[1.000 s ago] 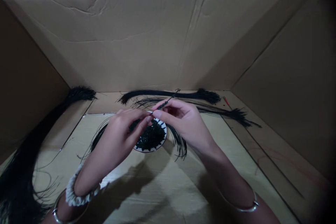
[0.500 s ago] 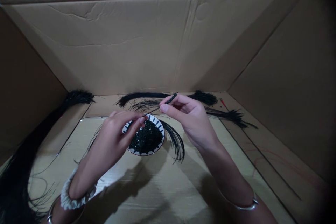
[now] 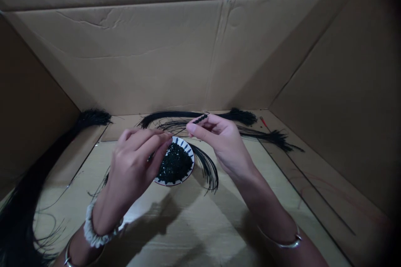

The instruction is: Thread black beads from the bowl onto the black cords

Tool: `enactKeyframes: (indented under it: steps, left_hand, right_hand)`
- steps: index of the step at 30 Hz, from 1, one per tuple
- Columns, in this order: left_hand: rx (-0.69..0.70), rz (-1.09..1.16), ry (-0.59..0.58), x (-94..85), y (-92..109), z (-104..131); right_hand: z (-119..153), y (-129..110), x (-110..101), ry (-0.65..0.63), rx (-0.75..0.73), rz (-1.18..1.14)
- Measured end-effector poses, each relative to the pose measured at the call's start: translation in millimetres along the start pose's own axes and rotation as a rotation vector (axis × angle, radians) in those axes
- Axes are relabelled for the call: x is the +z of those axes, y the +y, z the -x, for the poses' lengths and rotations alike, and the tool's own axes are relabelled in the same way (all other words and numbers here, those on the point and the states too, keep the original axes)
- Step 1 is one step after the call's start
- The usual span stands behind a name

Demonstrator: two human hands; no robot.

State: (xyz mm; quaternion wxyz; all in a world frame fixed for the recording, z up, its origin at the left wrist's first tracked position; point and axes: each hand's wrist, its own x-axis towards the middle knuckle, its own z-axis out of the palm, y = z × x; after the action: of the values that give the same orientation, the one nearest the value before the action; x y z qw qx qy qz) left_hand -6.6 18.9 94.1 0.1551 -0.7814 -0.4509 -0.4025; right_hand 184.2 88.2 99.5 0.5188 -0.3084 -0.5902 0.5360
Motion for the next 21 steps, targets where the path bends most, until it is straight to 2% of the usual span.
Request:
enactKeyframes:
  steps: [4,9,14,21]
  left_hand:
    - [0.049,-0.094,-0.011,-0.8,-0.6,1.3]
    - [0.082,-0.132,-0.098,-8.0,0.7,0.2]
    - [0.061,-0.091,-0.249,-15.1,1.3,-1.4]
    - [0.012,0.001,-0.277,-15.5,-4.4,-0.4]
  right_hand:
    - [-0.5,0.1,-0.3,-0.013,0.007,-0.021]
    - [-2.4,3.2,-1.8,-0.059,0.027,-0.061]
    - [-2.9,2.3,-4.9,-0.1,0.08,-0.073]
    - [-2.5,-2.7,-6.2,-0.129,0.095,-0.058]
